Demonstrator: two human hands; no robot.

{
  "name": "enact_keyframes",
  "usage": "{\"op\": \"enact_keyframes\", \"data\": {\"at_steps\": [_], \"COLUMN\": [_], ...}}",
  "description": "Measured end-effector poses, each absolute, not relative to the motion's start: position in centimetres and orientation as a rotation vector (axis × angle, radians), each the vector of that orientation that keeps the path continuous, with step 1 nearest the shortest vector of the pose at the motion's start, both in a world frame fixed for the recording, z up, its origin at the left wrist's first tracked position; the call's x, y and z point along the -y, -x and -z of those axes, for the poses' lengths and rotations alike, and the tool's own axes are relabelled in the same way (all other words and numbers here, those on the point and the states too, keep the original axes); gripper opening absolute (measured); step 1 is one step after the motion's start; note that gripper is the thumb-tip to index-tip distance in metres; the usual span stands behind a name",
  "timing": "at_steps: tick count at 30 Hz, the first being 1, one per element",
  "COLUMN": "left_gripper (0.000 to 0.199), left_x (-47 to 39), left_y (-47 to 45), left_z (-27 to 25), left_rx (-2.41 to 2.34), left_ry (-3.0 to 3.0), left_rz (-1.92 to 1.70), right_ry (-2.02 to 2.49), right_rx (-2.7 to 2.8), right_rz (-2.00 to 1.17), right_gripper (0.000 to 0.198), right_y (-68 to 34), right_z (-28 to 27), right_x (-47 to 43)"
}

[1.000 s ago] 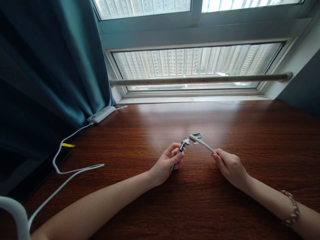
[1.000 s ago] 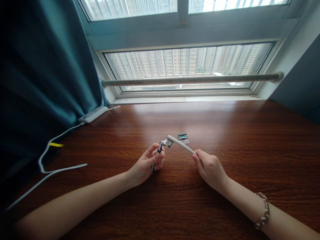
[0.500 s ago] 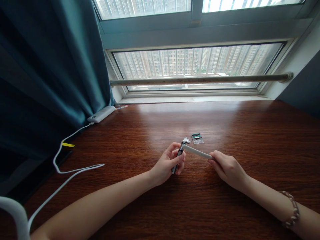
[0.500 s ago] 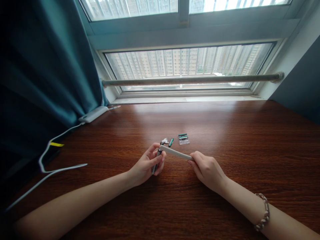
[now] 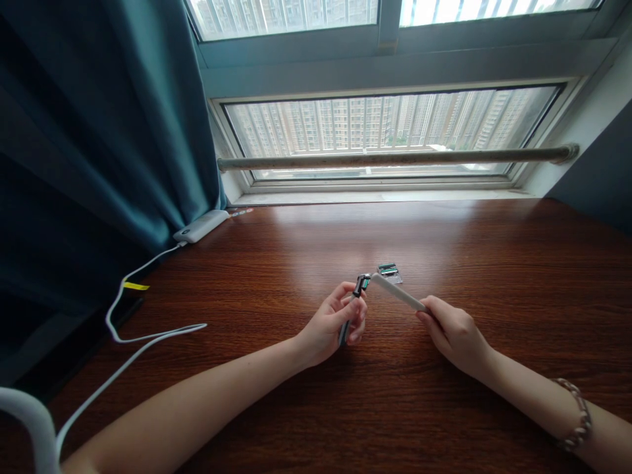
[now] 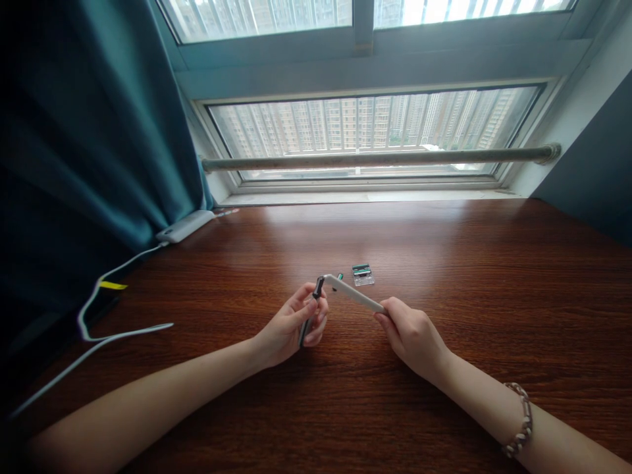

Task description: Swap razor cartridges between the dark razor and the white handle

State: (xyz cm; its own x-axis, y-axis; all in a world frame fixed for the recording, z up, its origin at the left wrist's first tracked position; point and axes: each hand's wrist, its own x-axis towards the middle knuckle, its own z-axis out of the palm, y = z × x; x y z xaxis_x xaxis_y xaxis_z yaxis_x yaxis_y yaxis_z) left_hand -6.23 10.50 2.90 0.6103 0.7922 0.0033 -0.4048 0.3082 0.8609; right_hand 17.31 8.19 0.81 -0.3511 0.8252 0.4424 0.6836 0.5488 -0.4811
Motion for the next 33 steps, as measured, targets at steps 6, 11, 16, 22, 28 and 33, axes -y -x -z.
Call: {"op": "enact_keyframes", "data": {"at_steps": [6, 11, 16, 22, 28, 33], "left_gripper": [0.011, 0.014, 0.021, 0.024, 0.03, 0.031], "left_x": [-10.43, -10.37, -10.4, -10.57, -10.68, -10.66], "left_y": [6.3, 6.3, 6.28, 6.38, 6.6, 6.74], "left_z": [-3.21, -3.36, -3.35, -3.1, -3.03, -3.02], "left_rx": [-0.457, -0.462, -0.48, -0.458, -0.454, -0.454], "left_ry": [-0.885, -0.854, -0.83, -0.817, -0.775, -0.772], "left_rz": [-0.803, -0.79, -0.79, -0.787, -0.727, -0.709], "right_ry": [1.231, 1.242, 1.239, 1.23, 1.228, 1.23], "right_rx": [2.073, 2.099, 2.139, 2.134, 2.113, 2.178], "right_rz": [-0.256, -0.281, -0.293, -0.302, -0.26, -0.263], "right_gripper": [0.012, 0.012, 0.013, 0.013, 0.013, 0.015], "right_y": [-17.26, -17.23, -17.28, -17.32, -17.25, -17.18], "right_z": [-0.82, -0.91, -0.78, -0.8, -1.0, -0.97], "right_x": [-8.2, -8.2, -8.23, -8.2, -8.19, -8.19]}}
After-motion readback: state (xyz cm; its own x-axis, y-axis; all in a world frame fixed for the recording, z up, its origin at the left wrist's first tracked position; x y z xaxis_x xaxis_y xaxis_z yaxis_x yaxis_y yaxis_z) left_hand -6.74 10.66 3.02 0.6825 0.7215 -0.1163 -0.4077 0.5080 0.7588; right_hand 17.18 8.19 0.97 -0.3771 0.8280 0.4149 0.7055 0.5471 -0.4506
